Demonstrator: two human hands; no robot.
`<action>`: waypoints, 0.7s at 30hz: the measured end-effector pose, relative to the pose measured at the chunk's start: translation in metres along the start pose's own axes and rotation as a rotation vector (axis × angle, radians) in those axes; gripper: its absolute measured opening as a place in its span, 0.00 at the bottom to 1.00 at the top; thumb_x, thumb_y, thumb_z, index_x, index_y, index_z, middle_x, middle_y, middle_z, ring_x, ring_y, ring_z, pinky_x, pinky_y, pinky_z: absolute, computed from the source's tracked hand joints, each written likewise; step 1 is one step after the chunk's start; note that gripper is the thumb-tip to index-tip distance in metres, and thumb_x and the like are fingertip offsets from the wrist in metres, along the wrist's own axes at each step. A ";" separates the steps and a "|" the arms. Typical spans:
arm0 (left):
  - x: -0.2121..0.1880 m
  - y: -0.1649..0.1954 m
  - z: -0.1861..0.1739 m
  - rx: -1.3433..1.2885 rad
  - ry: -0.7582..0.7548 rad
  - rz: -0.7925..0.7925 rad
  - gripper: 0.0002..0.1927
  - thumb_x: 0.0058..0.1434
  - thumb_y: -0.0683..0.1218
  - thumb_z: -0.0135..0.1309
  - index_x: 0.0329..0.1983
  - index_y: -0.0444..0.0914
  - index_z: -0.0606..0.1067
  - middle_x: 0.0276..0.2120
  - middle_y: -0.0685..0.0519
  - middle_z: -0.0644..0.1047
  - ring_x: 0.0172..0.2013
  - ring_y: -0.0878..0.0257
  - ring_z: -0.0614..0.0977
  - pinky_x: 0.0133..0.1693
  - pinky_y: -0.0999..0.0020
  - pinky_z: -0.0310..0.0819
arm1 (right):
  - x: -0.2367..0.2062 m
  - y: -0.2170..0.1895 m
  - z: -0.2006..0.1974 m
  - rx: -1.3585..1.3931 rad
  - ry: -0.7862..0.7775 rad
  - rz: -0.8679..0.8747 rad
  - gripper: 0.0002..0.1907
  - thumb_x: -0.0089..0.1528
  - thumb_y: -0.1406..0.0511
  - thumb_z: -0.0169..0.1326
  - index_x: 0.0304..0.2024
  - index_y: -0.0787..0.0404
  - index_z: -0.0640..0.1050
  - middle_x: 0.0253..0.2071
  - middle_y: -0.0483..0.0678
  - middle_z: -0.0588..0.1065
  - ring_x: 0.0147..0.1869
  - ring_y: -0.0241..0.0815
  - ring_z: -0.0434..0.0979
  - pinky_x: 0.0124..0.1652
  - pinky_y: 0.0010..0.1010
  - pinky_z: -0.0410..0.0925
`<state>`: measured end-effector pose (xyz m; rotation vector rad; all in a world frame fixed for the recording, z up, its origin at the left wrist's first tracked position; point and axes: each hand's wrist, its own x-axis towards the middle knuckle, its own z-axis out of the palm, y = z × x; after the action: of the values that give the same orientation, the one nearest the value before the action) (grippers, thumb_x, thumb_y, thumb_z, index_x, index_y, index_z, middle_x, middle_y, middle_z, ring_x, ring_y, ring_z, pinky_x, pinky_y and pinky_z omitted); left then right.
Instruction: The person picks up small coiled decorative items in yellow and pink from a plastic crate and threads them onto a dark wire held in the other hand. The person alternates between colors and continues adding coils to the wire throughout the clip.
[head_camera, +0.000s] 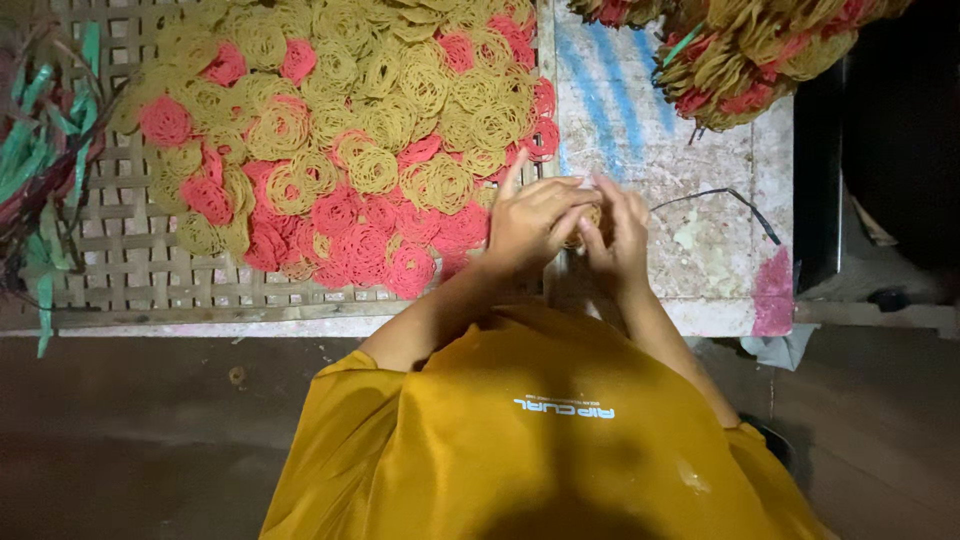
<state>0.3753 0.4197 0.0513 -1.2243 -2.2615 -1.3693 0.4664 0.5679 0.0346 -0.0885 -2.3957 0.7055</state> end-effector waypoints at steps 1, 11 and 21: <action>0.003 0.001 -0.002 -0.020 -0.032 0.001 0.09 0.63 0.45 0.59 0.47 0.48 0.81 0.45 0.55 0.84 0.53 0.61 0.84 0.74 0.40 0.46 | -0.001 0.001 0.004 0.193 -0.108 0.184 0.08 0.69 0.69 0.49 0.45 0.68 0.78 0.39 0.50 0.75 0.40 0.40 0.75 0.43 0.31 0.69; -0.015 -0.054 -0.100 0.671 -0.242 -0.621 0.35 0.48 0.55 0.69 0.56 0.36 0.75 0.53 0.42 0.72 0.56 0.46 0.69 0.55 0.48 0.60 | -0.010 0.014 0.022 0.666 -0.089 0.406 0.05 0.66 0.75 0.55 0.42 0.71 0.80 0.39 0.46 0.76 0.35 0.30 0.74 0.37 0.21 0.70; -0.047 -0.083 -0.033 -0.735 -0.058 -0.768 0.17 0.72 0.43 0.46 0.63 0.35 0.70 0.54 0.47 0.82 0.48 0.62 0.85 0.51 0.67 0.81 | -0.004 -0.006 0.030 0.556 -0.118 0.365 0.02 0.65 0.72 0.61 0.39 0.68 0.81 0.34 0.47 0.76 0.37 0.33 0.74 0.39 0.25 0.67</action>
<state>0.3355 0.3501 -0.0096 -0.4867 -2.4553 -2.6257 0.4522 0.5477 0.0161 -0.2597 -2.2212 1.5576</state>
